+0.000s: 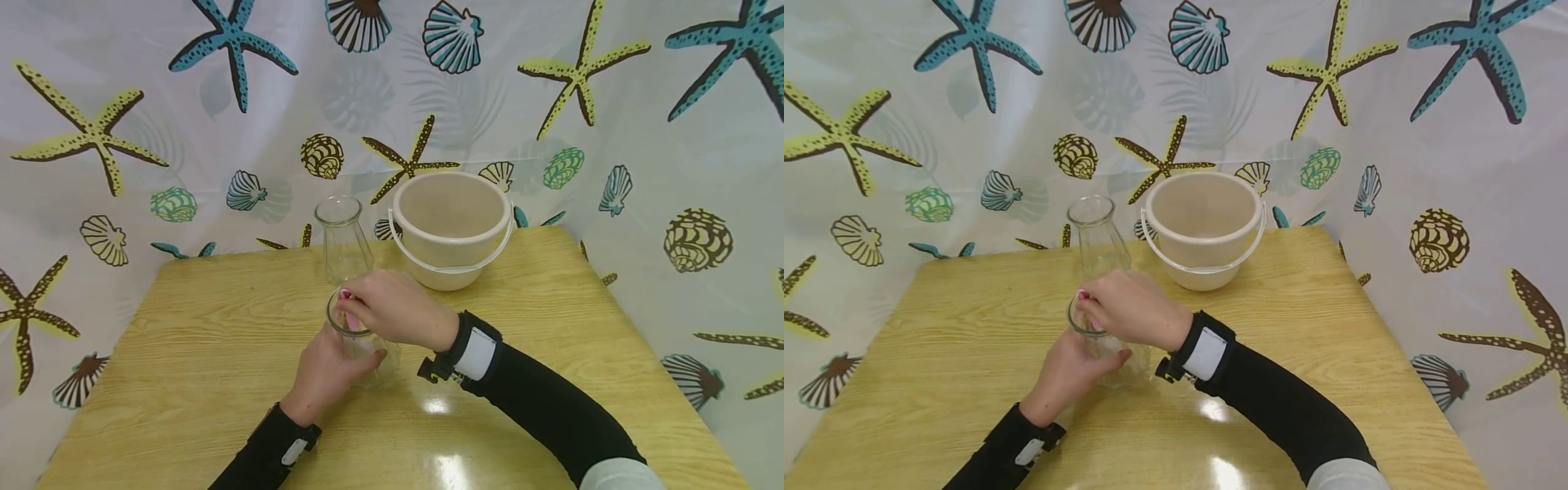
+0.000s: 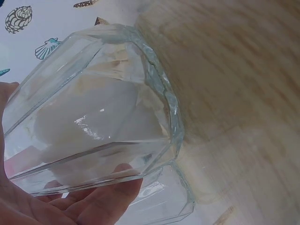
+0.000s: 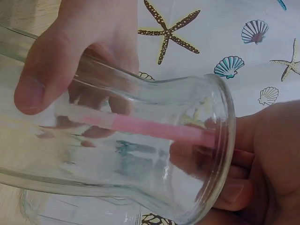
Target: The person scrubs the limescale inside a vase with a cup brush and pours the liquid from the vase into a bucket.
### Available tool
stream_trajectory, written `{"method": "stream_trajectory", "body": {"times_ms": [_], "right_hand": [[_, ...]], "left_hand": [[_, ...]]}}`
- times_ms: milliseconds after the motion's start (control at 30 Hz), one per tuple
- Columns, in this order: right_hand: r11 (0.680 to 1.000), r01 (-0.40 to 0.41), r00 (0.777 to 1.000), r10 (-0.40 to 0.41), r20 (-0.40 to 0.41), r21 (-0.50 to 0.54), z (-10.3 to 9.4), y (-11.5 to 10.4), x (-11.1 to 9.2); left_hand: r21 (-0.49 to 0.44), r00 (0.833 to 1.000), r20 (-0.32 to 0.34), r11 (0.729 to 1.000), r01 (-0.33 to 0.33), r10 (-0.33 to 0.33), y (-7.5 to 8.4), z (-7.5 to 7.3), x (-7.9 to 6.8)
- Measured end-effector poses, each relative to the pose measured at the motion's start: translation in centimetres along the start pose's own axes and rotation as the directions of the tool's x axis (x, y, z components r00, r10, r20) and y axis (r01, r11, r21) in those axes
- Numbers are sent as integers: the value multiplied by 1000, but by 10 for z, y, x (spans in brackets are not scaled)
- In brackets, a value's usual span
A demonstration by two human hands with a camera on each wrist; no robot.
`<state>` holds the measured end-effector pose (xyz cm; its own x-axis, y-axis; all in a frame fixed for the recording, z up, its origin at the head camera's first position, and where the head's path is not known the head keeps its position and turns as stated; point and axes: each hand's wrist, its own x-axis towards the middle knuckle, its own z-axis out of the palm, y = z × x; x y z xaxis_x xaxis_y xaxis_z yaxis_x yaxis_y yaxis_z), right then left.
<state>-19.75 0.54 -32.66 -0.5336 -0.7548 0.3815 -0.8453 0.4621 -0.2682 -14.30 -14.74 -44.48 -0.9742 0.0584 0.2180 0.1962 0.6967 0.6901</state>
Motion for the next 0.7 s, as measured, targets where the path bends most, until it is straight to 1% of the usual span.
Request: {"method": "stream_trajectory", "body": {"times_ms": [167, 300, 533, 700], "right_hand": [[1000, 5, 1000, -5, -16, -11, 1, 1, 0], [998, -7, 1000, 5, -23, -60, 2, 2, 1], [992, -34, 999, 35, 13, -118, 1, 0, 2], [983, -39, 998, 47, 39, -182, 0, 0, 1]], "left_hand": [[9, 1000, -2, 1000, -5, 5, -1, 0, 0], [19, 1000, -4, 1000, -4, 4, -2, 0, 0], [29, 1000, 0, 1000, 1, -1, -2, 1, 0], [23, 1000, 5, 1000, 4, -4, -1, 1, -1]]}}
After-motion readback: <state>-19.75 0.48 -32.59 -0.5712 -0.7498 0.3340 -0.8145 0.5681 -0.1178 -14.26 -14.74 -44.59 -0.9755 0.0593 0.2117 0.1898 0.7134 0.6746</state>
